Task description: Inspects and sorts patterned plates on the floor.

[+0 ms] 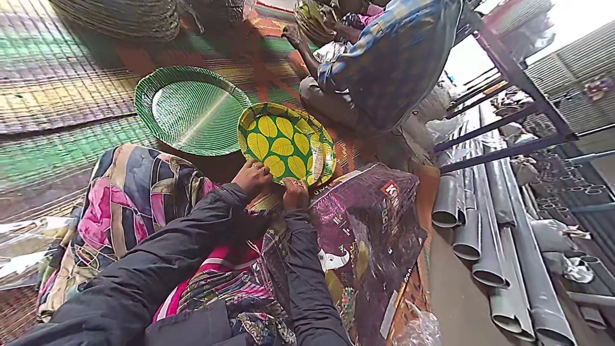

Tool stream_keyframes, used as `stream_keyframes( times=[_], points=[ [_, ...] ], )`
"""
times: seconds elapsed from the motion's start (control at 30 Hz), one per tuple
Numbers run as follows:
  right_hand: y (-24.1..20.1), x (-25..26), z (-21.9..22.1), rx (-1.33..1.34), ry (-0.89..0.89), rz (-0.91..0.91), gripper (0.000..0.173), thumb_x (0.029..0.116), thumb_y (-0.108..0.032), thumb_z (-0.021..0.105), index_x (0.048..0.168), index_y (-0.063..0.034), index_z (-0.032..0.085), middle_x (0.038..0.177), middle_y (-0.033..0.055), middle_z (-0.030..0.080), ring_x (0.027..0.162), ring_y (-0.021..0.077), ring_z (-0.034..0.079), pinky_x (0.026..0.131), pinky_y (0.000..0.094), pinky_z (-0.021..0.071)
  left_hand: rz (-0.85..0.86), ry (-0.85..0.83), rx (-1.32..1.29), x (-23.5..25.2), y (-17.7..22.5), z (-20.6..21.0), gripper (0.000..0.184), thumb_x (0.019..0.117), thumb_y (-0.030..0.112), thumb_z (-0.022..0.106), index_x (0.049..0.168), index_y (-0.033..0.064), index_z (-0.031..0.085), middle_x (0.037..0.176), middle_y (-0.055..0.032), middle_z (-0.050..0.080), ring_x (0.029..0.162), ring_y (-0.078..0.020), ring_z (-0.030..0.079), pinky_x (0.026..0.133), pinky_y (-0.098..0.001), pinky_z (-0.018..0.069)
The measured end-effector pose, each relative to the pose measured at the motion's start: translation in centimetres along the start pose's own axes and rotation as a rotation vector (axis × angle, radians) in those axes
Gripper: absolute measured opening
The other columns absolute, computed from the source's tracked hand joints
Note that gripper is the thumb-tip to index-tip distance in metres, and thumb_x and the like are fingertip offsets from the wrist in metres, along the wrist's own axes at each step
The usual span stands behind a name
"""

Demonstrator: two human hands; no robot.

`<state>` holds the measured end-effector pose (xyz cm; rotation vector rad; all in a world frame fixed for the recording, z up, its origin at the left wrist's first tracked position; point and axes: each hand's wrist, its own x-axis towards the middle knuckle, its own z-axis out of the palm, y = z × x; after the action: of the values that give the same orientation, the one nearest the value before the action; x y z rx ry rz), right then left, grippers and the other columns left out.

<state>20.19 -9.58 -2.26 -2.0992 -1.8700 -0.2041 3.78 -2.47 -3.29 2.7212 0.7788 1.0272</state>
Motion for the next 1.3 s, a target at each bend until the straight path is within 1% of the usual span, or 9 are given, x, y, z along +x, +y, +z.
stream_keyframes(
  times=[0.13, 0.27, 0.47, 0.6, 0.83, 0.97, 1.13, 1.23, 1.3],
  points=[
    [1.5, 1.6, -0.1, -0.082, -0.223, 0.278, 0.041, 0.1010, 0.002, 0.046, 0.135, -0.0065, 0.067, 0.142, 0.0140, 0.064, 0.140, 0.0339, 0.053, 0.121, 0.0529, 0.0333, -0.427, -0.178, 0.052, 0.3, -3.1, -3.1, 0.018, 0.0975, 0.008, 0.066, 0.109, -0.0043, 0.072, 0.118, -0.0288, 0.070, 0.122, -0.0480, 0.062, 0.108, -0.0667, 0.0413],
    [-2.0, 1.6, -5.8, -0.125, -0.528, 0.482, 0.054, 0.1076, -0.004, 0.041, 0.161, -0.0064, 0.034, 0.169, 0.0199, 0.026, 0.159, 0.0409, 0.011, 0.126, 0.0645, 0.0080, -0.809, -0.449, 0.137, 2.4, -9.3, -7.9, 0.048, 0.0957, 0.020, 0.074, 0.130, -0.0101, 0.062, 0.135, -0.0427, 0.054, 0.132, -0.0615, 0.047, 0.105, -0.0787, 0.0354],
    [-2.4, 2.1, -3.8, -0.157, -0.467, 0.390, 0.061, 0.1059, -0.003, 0.042, 0.164, -0.0078, 0.024, 0.170, 0.0222, 0.022, 0.159, 0.0435, 0.009, 0.125, 0.0648, 0.0111, -0.821, -0.899, 0.232, 0.2, -9.7, -8.0, 0.032, 0.1030, 0.019, 0.062, 0.107, -0.0120, 0.070, 0.124, -0.0355, 0.064, 0.125, -0.0532, 0.058, 0.100, -0.0706, 0.0448],
    [0.5, 0.3, 1.4, -0.052, -0.306, 0.295, 0.057, 0.1008, -0.002, 0.049, 0.157, -0.0100, 0.043, 0.164, 0.0188, 0.037, 0.156, 0.0409, 0.023, 0.123, 0.0676, 0.0159, -0.775, -0.879, 0.318, 1.5, -4.7, -6.6, 0.018, 0.0999, -0.002, 0.055, 0.100, -0.0137, 0.069, 0.115, -0.0343, 0.067, 0.115, -0.0522, 0.064, 0.090, -0.0682, 0.0502],
    [-2.0, 1.2, -4.1, 0.015, -0.528, 0.388, 0.060, 0.1045, -0.012, 0.057, 0.160, -0.0061, 0.035, 0.167, 0.0201, 0.030, 0.158, 0.0416, 0.016, 0.124, 0.0635, 0.0158, -0.936, -0.418, 0.178, 1.4, -7.5, -8.5, 0.034, 0.1050, 0.009, 0.049, 0.128, -0.0144, 0.057, 0.134, -0.0396, 0.056, 0.125, -0.0568, 0.057, 0.094, -0.0730, 0.0482],
    [1.5, 0.0, 1.3, 0.089, -0.113, 0.233, 0.063, 0.0966, -0.012, 0.067, 0.155, -0.0045, 0.044, 0.164, 0.0270, 0.033, 0.153, 0.0501, 0.024, 0.121, 0.0668, 0.0212, -0.783, 0.129, 0.289, 0.9, -6.5, -10.7, 0.039, 0.1078, 0.015, 0.040, 0.136, -0.0084, 0.056, 0.137, -0.0338, 0.059, 0.127, -0.0514, 0.059, 0.103, -0.0631, 0.0478],
    [0.5, 0.4, 1.1, 0.125, 0.093, 0.211, 0.062, 0.0966, -0.012, 0.065, 0.154, -0.0038, 0.045, 0.162, 0.0244, 0.037, 0.151, 0.0457, 0.034, 0.118, 0.0605, 0.0336, -0.321, 0.954, 0.331, 3.3, -1.2, -13.1, 0.024, 0.1062, 0.003, 0.050, 0.113, -0.0094, 0.068, 0.112, -0.0243, 0.073, 0.104, -0.0303, 0.073, 0.089, -0.0376, 0.0564],
    [0.3, 0.4, 1.1, 0.162, -0.082, 0.233, 0.058, 0.0998, -0.017, 0.063, 0.154, -0.0048, 0.047, 0.163, 0.0231, 0.037, 0.153, 0.0454, 0.030, 0.121, 0.0644, 0.0250, 0.020, 0.782, 0.128, 6.2, 2.2, -11.6, 0.020, 0.1054, -0.001, 0.046, 0.100, -0.0043, 0.066, 0.131, -0.0249, 0.068, 0.127, -0.0334, 0.065, 0.108, -0.0437, 0.0505],
    [0.4, 0.1, 1.8, 0.188, -0.014, 0.243, 0.052, 0.0976, -0.015, 0.066, 0.147, -0.0047, 0.056, 0.157, 0.0235, 0.047, 0.149, 0.0475, 0.036, 0.119, 0.0688, 0.0223, 0.007, 0.453, 0.030, 8.1, 2.4, -8.1, 0.023, 0.1046, -0.001, 0.048, 0.110, -0.0053, 0.070, 0.137, -0.0196, 0.067, 0.131, -0.0334, 0.063, 0.113, -0.0468, 0.0483]
  ],
)
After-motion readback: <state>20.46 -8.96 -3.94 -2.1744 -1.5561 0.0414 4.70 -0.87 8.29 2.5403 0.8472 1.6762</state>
